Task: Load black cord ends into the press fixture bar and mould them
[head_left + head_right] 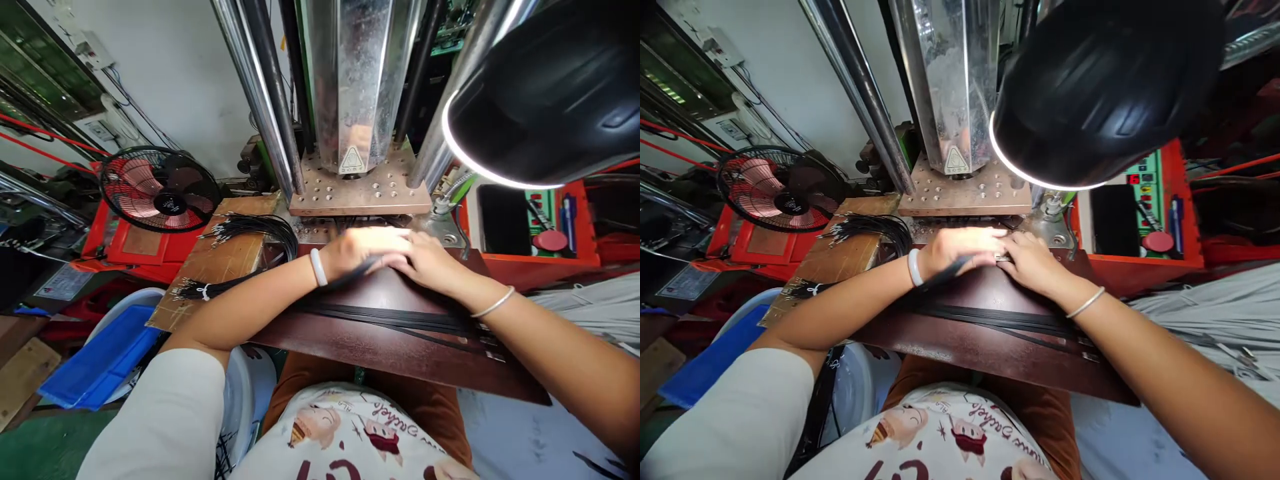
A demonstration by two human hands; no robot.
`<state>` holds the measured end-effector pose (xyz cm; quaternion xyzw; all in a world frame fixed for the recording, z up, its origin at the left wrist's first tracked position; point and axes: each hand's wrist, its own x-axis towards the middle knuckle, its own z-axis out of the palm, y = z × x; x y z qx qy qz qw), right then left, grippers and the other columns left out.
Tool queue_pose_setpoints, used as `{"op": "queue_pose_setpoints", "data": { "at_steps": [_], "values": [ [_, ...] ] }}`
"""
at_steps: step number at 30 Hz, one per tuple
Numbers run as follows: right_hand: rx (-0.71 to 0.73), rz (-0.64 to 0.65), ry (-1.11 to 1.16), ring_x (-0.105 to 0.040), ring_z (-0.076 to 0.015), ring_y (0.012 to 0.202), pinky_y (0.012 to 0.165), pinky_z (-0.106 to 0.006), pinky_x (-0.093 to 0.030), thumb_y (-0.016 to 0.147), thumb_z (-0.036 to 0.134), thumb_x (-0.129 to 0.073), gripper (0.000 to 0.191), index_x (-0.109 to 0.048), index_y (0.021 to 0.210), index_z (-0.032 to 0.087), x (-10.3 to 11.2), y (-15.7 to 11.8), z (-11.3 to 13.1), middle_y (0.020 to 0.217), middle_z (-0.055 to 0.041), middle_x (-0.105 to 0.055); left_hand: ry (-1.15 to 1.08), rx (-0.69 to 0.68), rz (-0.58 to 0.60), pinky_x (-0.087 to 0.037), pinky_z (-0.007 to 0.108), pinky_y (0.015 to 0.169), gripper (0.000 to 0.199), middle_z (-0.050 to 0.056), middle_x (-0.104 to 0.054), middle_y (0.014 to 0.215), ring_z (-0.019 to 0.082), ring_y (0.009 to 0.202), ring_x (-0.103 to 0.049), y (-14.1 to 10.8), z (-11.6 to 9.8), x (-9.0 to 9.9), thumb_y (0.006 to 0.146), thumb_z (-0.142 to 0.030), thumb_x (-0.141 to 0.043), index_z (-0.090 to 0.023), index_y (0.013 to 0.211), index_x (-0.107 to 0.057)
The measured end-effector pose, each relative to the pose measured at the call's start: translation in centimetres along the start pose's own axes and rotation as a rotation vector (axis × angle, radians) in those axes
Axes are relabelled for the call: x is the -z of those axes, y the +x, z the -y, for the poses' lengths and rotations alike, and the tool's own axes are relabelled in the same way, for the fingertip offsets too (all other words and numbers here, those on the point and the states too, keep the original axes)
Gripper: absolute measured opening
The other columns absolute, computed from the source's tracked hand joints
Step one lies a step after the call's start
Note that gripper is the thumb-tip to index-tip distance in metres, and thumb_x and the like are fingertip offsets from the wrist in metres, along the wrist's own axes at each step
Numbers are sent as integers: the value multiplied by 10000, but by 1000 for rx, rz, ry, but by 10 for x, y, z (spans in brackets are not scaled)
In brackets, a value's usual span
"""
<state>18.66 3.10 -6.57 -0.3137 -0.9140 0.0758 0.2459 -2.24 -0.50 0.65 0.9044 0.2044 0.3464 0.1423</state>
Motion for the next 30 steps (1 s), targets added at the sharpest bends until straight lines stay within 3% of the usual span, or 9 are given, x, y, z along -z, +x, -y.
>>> {"op": "queue_pose_setpoints", "data": {
  "at_steps": [2, 5, 8, 13, 18, 21, 26, 28, 30],
  "values": [
    [-29, 55, -61, -560, -276, 867, 745, -442, -461, 926, 388, -463, 314, -665, 1047, 179, -4, -6, -1, 915, -129, -634, -118, 272, -208, -541, 292, 933, 241, 117, -737, 1037, 185, 999, -696, -4, 6, 2, 927, -249, -590, -76, 1039, -716],
    [-56, 140, -81, -548, -269, 893, 755, -419, -445, 916, 355, -476, 256, -656, 1022, 207, 0, -26, 14, 937, -106, -627, -186, 480, -252, -533, 257, 856, 188, 71, -750, 941, 160, 874, -702, -10, 10, 2, 888, -254, -641, -112, 959, -741],
    [-111, 144, 113, -569, -240, 846, 729, -382, -466, 876, 369, -540, 223, -634, 998, 208, 9, -35, 34, 915, -90, -626, -112, 560, -149, -521, 260, 820, 107, 65, -748, 844, 160, 810, -691, -15, 14, -7, 834, -188, -688, -109, 842, -760],
    [-378, -96, 449, -628, -254, 913, 812, -410, -511, 733, 404, -684, 368, -618, 1032, 200, 13, -12, 45, 1016, -99, -672, -196, 621, -175, -535, 296, 829, 132, 85, -750, 913, 176, 842, -695, -20, 23, -18, 772, -154, -732, -109, 893, -763],
    [-559, 129, 847, -656, -223, 742, 711, -354, -515, 736, 464, -644, 287, -696, 801, 189, 7, 5, 44, 801, -53, -726, -353, 577, -157, -555, 291, 823, 241, 124, -748, 972, 185, 866, -709, -20, 21, -12, 782, -151, -712, -54, 1002, -730],
    [-541, 109, 634, -630, -200, 676, 651, -317, -469, 769, 439, -608, 267, -713, 767, 193, 11, 1, 46, 734, -31, -717, -221, 526, -130, -549, 278, 839, 201, 107, -755, 947, 187, 872, -713, -24, 19, -13, 791, -130, -690, -73, 977, -741],
    [-286, 112, -78, -596, -221, 694, 668, -344, -406, 810, 228, -492, 219, -688, 740, 160, 24, -18, 49, 697, -83, -681, 111, 478, -73, -549, 277, 864, 243, 78, -762, 915, 178, 855, -716, -34, 2, -29, 820, -35, -559, -113, 931, -760],
    [-206, 49, -134, -607, -234, 761, 708, -361, -420, 819, 188, -475, 224, -693, 781, 155, 29, -30, 51, 766, -101, -696, 172, 391, -81, -555, 279, 859, 280, 84, -758, 954, 179, 878, -713, -36, -10, -33, 829, -33, -531, -112, 985, -749],
    [-184, -40, 34, -621, -218, 778, 729, -354, -454, 859, 223, -498, 206, -697, 837, 175, 33, -42, 54, 808, -82, -709, 152, 313, -122, -552, 266, 874, 295, 77, -747, 1015, 164, 932, -702, -38, -20, -35, 858, -57, -514, -130, 1044, -730]
  ]
}}
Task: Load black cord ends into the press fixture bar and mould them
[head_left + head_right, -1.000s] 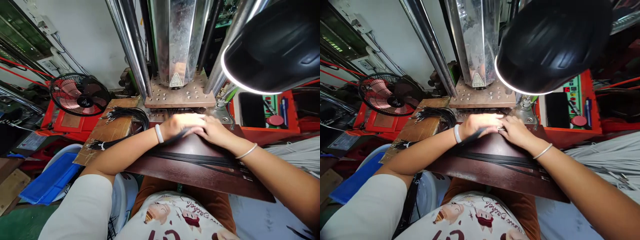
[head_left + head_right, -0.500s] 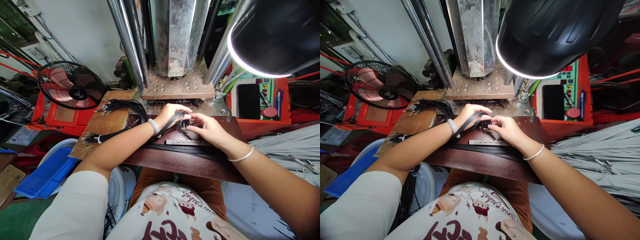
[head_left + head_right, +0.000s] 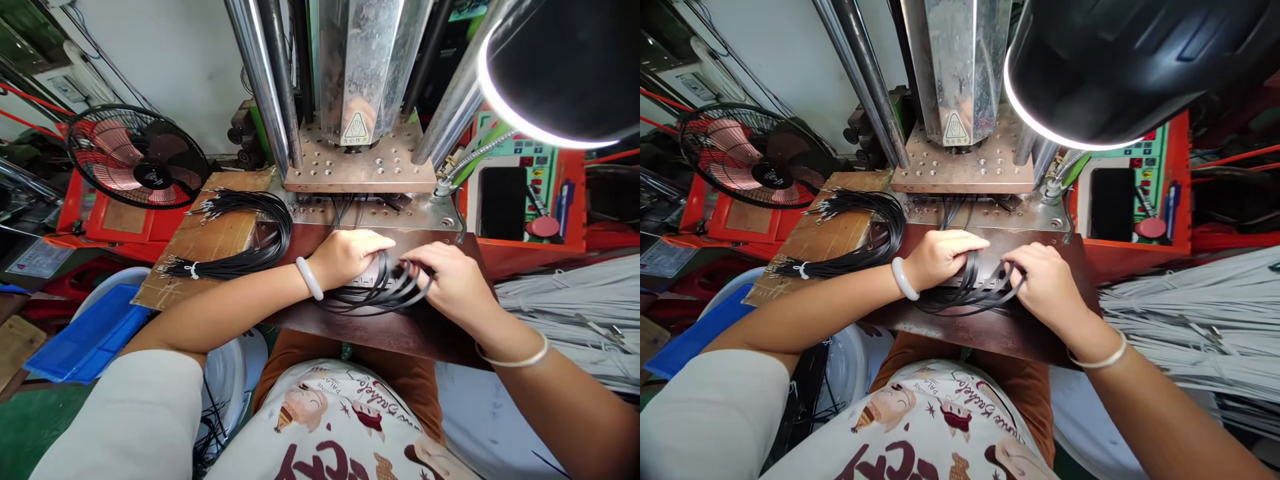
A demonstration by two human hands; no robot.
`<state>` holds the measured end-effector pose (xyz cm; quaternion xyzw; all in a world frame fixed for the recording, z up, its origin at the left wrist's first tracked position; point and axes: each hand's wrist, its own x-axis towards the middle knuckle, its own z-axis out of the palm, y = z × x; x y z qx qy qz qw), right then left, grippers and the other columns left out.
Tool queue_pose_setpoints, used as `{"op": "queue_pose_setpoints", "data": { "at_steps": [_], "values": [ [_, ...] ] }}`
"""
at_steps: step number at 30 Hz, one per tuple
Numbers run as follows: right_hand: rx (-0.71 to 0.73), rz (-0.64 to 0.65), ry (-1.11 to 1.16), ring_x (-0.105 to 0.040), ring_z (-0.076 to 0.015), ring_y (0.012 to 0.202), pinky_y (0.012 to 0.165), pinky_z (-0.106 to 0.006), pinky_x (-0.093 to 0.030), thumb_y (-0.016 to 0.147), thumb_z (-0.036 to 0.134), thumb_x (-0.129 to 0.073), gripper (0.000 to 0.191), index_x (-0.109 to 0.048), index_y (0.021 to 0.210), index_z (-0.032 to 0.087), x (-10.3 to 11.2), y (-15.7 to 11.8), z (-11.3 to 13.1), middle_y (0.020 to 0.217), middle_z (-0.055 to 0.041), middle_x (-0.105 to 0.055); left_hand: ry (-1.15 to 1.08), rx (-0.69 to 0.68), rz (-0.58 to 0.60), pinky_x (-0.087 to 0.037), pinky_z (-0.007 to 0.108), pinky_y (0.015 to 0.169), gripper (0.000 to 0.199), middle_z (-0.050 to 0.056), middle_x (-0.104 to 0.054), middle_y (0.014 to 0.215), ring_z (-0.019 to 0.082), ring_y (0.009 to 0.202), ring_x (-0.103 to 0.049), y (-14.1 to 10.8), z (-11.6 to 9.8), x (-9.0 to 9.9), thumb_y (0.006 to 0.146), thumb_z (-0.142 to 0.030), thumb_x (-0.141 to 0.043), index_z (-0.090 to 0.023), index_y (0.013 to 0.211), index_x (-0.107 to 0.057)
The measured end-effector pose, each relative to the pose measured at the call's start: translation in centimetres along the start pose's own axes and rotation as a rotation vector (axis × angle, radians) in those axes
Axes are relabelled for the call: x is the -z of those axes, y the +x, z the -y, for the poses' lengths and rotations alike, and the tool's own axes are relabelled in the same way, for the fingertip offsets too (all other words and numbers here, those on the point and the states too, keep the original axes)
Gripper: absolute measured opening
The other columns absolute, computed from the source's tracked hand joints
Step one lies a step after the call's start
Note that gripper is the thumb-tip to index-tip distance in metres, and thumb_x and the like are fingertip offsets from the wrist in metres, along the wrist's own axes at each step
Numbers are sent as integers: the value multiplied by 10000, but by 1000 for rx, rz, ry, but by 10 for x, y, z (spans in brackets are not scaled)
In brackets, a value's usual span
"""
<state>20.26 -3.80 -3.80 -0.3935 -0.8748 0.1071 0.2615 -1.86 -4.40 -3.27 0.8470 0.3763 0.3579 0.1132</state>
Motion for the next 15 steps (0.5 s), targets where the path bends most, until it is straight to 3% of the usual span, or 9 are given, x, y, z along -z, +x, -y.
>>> {"op": "queue_pose_setpoints", "data": {
  "at_steps": [3, 7, 11, 15],
  "values": [
    [-30, -11, 316, -639, -188, 746, 697, -326, -498, 888, 279, -556, 157, -697, 865, 217, 3, -14, 4, 812, -45, -719, -39, 48, -15, -554, 249, 846, 281, 64, -743, 965, 145, 894, -694, -8, -5, -3, 858, -40, -505, -139, 982, -737],
    [-57, 7, 404, -644, -197, 726, 668, -341, -510, 885, 289, -578, 139, -702, 848, 239, 0, -21, 7, 799, -39, -722, -1, 197, 54, -562, 259, 767, 235, 78, -726, 882, 153, 792, -683, -18, -4, -9, 805, -9, -552, -120, 859, -751],
    [3, 2, 337, -624, -194, 728, 693, -350, -491, 892, 246, -548, 147, -692, 867, 227, -2, -21, 9, 814, -39, -725, -177, 189, 28, -546, 216, 778, 267, 36, -746, 879, 123, 804, -692, -24, -13, -9, 813, -4, -554, -152, 916, -751],
    [150, 2, 58, -571, -198, 721, 681, -361, -408, 860, 133, -471, 214, -673, 907, 185, -3, -22, 17, 841, -50, -721, -158, 157, 91, -535, 203, 775, 257, 28, -756, 900, 121, 810, -699, -28, -19, -13, 835, -33, -551, -162, 940, -747]
  ]
}}
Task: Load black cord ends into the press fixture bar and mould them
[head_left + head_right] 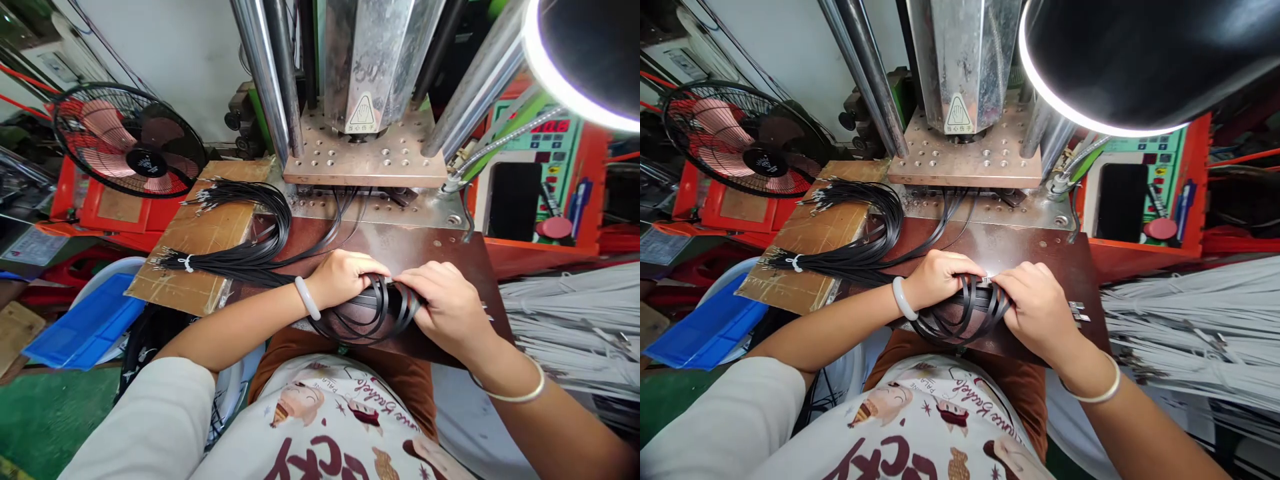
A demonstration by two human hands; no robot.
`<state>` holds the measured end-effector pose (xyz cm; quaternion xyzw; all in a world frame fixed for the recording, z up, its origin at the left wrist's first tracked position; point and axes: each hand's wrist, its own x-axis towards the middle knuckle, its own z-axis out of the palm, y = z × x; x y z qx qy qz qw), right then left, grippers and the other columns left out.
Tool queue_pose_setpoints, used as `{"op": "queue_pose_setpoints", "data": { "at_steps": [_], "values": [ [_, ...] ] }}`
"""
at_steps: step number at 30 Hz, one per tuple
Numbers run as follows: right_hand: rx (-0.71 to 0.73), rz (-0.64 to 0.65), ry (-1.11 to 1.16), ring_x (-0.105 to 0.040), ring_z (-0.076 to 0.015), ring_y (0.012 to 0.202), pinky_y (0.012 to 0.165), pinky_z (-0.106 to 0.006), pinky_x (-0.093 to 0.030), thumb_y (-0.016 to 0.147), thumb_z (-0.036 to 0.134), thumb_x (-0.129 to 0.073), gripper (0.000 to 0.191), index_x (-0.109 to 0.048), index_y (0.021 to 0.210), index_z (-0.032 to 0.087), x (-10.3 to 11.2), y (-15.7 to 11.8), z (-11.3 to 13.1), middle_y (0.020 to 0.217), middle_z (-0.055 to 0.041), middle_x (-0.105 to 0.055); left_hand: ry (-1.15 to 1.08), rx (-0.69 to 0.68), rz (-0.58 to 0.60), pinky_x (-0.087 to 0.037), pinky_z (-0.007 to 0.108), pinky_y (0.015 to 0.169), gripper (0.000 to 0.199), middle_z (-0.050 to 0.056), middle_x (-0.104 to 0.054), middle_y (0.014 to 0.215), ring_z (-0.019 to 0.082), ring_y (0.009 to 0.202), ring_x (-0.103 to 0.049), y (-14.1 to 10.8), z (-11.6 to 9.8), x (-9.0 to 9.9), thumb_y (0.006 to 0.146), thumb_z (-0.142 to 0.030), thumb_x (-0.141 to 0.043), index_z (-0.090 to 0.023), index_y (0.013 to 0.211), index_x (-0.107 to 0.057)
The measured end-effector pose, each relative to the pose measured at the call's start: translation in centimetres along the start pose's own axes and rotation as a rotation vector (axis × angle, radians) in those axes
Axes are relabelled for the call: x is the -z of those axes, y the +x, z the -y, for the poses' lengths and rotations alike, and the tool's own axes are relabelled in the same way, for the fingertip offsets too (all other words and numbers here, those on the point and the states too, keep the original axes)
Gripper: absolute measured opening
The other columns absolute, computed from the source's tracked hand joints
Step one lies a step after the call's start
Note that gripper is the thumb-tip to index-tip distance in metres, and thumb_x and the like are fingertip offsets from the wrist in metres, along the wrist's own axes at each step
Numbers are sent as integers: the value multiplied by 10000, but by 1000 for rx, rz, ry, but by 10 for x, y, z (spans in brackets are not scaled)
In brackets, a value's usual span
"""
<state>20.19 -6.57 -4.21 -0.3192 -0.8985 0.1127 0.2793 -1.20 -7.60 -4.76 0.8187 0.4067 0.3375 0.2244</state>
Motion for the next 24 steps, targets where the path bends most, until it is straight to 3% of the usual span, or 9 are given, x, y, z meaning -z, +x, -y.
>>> {"op": "queue_pose_setpoints", "data": {
  "at_steps": [5, 10, 14, 18, 21, 24],
  "values": [
    [48, -9, -62, -554, -198, 738, 683, -349, -404, 835, 73, -455, 259, -663, 946, 180, 0, -6, 4, 861, -48, -716, 254, -168, 22, -525, 285, 796, 256, 42, -748, 914, 165, 835, -695, -3, -3, -2, 910, -98, -473, -147, 975, -716],
    [-44, -60, -10, -594, -189, 776, 736, -346, -461, 890, 156, -536, 172, -664, 988, 214, 10, -12, -6, 908, -42, -719, 459, -322, 150, -517, 323, 823, 303, 85, -718, 877, 189, 876, -674, -6, -13, -5, 989, -185, -395, -126, 928, -686],
    [-31, -8, 80, -589, -183, 739, 726, -340, -475, 887, 160, -519, 163, -670, 908, 216, 12, -8, -14, 831, -37, -705, 535, -218, 181, -522, 269, 774, 286, 88, -689, 1022, 161, 861, -656, -8, -21, -1, 996, -171, -368, -127, 1025, -650],
    [37, 96, -12, -558, -199, 728, 697, -356, -450, 816, 94, -458, 255, -680, 897, 191, 9, -6, -17, 814, -64, -687, 706, -84, 215, -522, 290, 772, 258, 150, -630, 1134, 209, 943, -629, -7, -30, 14, 971, -152, -397, -113, 953, -651],
    [125, 108, -90, -534, -206, 737, 691, -355, -427, 779, 55, -445, 295, -671, 929, 172, 7, -8, -15, 829, -81, -680, 604, -38, 151, -522, 272, 767, 235, 113, -647, 1007, 187, 890, -629, -5, -29, 24, 945, -130, -442, -139, 946, -677],
    [128, 88, -136, -516, -211, 771, 693, -347, -408, 848, 87, -464, 235, -648, 976, 157, 3, -9, -13, 855, -88, -661, 277, -59, 1, -522, 215, 784, 255, 65, -691, 925, 134, 847, -655, -4, -19, 26, 890, -46, -477, -143, 934, -709]
  ]
}}
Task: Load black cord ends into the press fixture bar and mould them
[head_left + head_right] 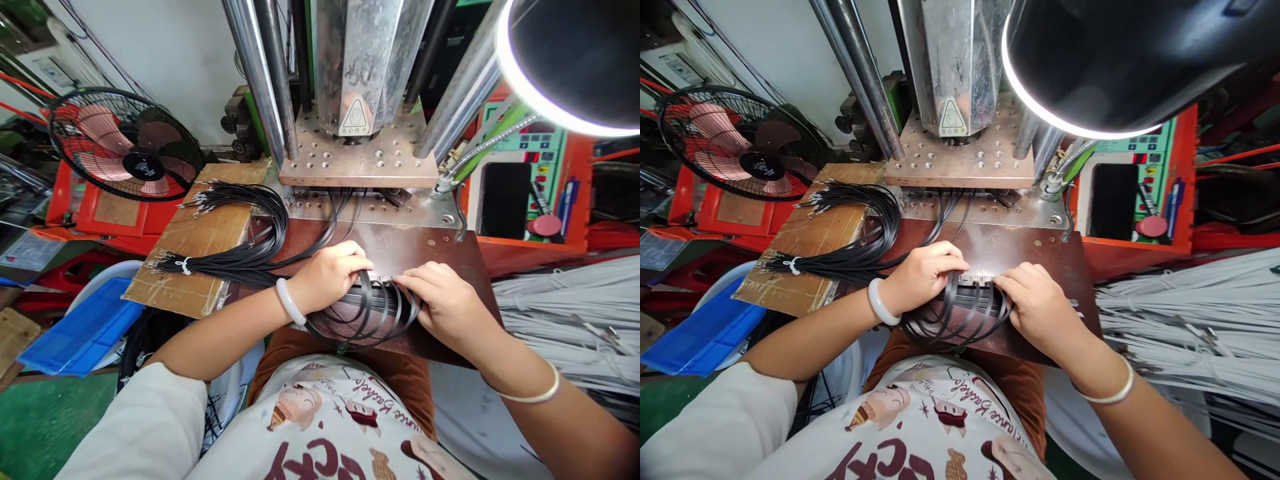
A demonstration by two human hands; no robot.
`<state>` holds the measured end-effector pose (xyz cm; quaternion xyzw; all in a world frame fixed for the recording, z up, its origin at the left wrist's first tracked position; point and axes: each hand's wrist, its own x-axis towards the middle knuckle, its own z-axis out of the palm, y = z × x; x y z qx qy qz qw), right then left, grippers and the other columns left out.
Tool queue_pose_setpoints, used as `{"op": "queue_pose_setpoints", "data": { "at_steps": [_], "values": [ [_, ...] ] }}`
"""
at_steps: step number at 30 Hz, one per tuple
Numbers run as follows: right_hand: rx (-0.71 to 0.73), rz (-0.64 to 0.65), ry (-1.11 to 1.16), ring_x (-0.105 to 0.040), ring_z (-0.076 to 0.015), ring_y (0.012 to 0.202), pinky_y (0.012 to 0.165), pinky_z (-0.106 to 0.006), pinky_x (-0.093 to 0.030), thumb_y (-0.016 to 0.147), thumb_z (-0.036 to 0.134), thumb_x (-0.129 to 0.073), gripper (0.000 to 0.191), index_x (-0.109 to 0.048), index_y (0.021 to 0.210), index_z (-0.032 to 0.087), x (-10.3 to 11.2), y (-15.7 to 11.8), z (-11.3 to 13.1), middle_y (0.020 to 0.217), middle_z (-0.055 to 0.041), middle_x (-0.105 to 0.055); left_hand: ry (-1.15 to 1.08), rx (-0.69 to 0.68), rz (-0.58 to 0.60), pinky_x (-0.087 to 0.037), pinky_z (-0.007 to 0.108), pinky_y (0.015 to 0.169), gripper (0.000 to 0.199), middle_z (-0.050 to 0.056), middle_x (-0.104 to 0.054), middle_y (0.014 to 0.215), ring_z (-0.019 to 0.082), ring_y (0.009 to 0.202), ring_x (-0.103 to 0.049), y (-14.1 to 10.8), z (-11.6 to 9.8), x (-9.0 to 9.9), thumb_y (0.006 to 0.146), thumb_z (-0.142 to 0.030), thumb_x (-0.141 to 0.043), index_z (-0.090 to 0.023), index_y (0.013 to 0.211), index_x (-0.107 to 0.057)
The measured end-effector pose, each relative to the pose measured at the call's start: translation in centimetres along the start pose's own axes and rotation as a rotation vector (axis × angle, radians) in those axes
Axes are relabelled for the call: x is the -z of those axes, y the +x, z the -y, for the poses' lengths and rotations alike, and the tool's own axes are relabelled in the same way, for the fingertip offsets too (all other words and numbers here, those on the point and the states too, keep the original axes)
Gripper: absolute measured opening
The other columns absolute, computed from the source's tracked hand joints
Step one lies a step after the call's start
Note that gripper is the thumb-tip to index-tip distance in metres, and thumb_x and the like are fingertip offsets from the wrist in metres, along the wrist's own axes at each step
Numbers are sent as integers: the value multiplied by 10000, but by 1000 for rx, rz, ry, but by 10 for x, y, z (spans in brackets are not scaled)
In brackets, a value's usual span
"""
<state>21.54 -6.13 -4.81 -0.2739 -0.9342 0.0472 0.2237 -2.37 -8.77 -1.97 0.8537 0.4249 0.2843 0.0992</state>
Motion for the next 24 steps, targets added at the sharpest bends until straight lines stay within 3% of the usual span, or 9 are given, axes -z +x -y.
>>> {"op": "queue_pose_setpoints", "data": {
  "at_steps": [4, 9, 13, 16, 18, 20, 24],
  "values": [
    [1, 6, -89, -469, -229, 772, 679, -361, -369, 931, 173, -439, 207, -641, 886, 163, -7, 6, 6, 806, -95, -618, -222, 23, -113, -530, 190, 766, 273, 29, -756, 868, 116, 793, -697, -4, 12, -13, 814, 0, -531, -143, 906, -745],
    [15, 47, -210, -465, -236, 735, 686, -378, -358, 929, 170, -405, 223, -618, 866, 175, 2, 2, 7, 731, -84, -565, -179, 120, -63, -533, 230, 795, 257, -3, -769, 862, 128, 791, -712, -7, 17, -26, 809, -44, -573, -191, 903, -761],
    [-92, 158, -32, -471, -200, 596, 564, -342, -368, 897, 279, -505, 69, -517, 860, 222, 32, -16, -9, 657, -36, -535, -12, -13, -15, -505, 283, 812, 256, 17, -764, 872, 146, 798, -701, -9, 16, -25, 847, -69, -525, -181, 931, -739],
    [-38, 206, 212, -523, -164, 576, 525, -305, -397, 920, 294, -524, 37, -523, 935, 261, 52, -26, -25, 734, -21, -610, 124, -187, 27, -484, 319, 797, 265, 57, -748, 852, 162, 790, -683, -12, 13, -24, 916, -107, -450, -158, 923, -709],
    [18, 113, 75, -563, -197, 687, 593, -337, -419, 937, 268, -494, 106, -585, 992, 263, 55, -27, -32, 832, -58, -642, 168, -262, 23, -479, 332, 783, 295, 69, -735, 838, 171, 780, -669, -13, 11, -24, 948, -123, -404, -148, 901, -694],
    [-9, 57, -243, -526, -247, 729, 602, -386, -388, 917, 193, -466, 196, -649, 988, 205, 50, -27, -32, 829, -112, -608, 165, -274, 14, -482, 323, 782, 297, 66, -729, 848, 170, 791, -663, -14, 9, -24, 961, -132, -393, -142, 919, -687],
    [-199, 105, -454, -445, -204, 636, 517, -354, -356, 837, 42, -445, 288, -669, 1018, 47, 21, -23, -16, 778, -116, -505, 178, -129, 42, -492, 271, 747, 273, 92, -704, 1039, 158, 867, -663, -15, 5, -17, 960, -127, -413, -123, 1054, -669]
  ]
}}
